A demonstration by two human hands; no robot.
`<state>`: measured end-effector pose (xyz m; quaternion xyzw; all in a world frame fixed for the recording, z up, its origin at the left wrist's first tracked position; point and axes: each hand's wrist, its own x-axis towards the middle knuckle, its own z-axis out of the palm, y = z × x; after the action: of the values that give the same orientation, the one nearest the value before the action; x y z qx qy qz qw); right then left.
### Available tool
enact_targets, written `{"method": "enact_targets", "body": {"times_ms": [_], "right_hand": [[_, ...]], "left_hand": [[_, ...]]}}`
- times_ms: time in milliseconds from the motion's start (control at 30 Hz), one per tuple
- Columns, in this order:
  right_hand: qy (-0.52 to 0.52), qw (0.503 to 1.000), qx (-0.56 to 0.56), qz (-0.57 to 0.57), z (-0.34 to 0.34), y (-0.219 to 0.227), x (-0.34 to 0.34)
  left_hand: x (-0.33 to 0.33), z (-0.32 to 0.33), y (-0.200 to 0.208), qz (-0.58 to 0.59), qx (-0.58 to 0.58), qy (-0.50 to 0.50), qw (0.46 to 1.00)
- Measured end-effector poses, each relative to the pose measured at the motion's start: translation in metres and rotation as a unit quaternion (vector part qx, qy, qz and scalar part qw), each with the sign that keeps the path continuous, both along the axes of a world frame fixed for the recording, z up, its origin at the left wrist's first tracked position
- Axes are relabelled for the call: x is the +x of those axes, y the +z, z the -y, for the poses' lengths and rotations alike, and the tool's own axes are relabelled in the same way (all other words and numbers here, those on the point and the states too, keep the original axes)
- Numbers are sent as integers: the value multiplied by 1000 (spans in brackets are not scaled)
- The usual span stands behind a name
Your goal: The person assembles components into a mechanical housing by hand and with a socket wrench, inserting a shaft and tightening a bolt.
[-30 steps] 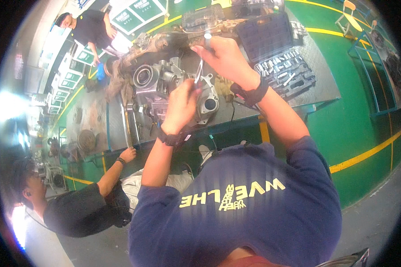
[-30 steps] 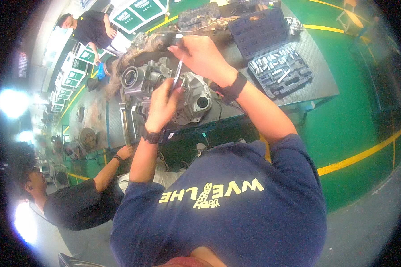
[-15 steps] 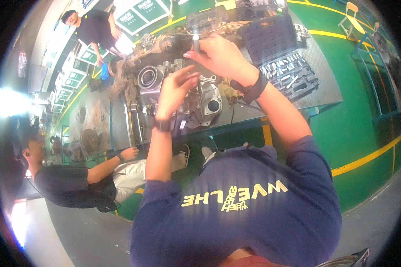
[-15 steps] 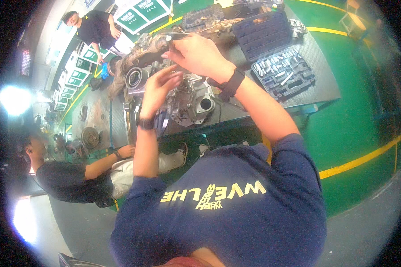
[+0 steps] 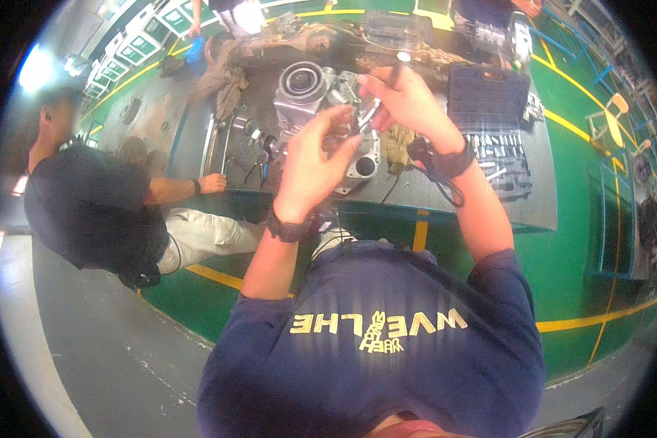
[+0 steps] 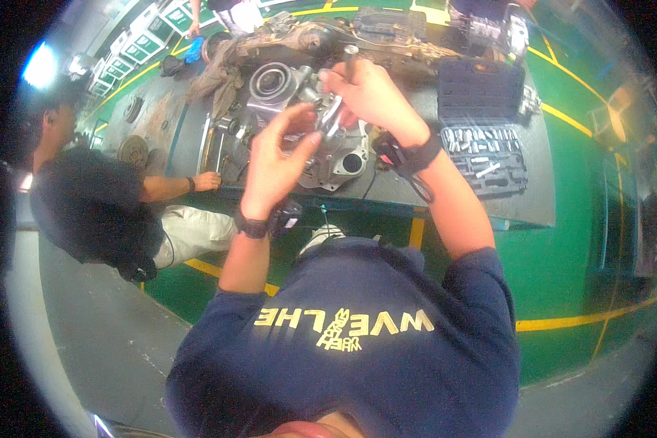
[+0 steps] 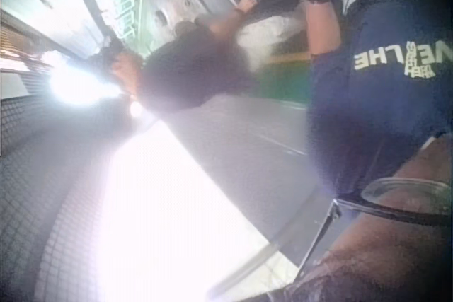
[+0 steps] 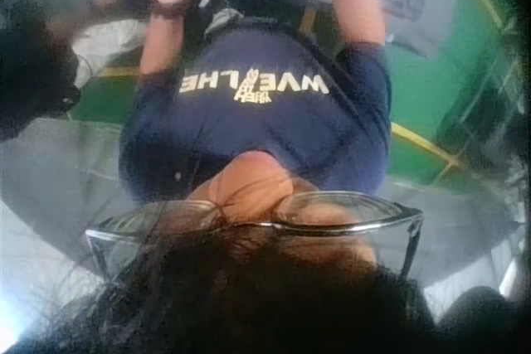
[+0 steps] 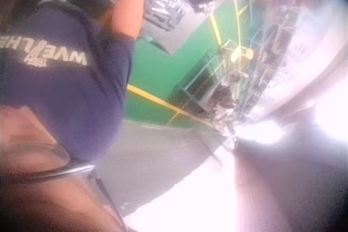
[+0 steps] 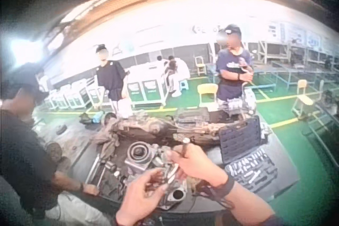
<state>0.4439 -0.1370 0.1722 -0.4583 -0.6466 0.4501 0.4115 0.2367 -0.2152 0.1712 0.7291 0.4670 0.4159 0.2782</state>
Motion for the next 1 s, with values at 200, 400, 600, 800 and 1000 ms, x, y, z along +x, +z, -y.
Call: {"method": "enact_targets", "body": {"times_ms": [200, 400, 600, 800, 1000], "right_hand": [[-3, 976, -153, -152, -2, 11, -15], [-77, 953, -185, -226, 0, 7, -27], [-60, 952, -180, -241, -15, 6, -31], [-7, 939, -177, -295, -20, -1, -32], [68, 975, -127, -171, -43, -2, -23]], "left_hand": [[-26, -1, -46, -4, -23, 23, 999], [-60, -10, -44, 90, -85, 32, 992], [-80, -28, -33, 171, -91, 35, 980], [-72, -40, -13, 133, -40, 32, 990], [-37, -51, -5, 77, -2, 109, 991]]}}
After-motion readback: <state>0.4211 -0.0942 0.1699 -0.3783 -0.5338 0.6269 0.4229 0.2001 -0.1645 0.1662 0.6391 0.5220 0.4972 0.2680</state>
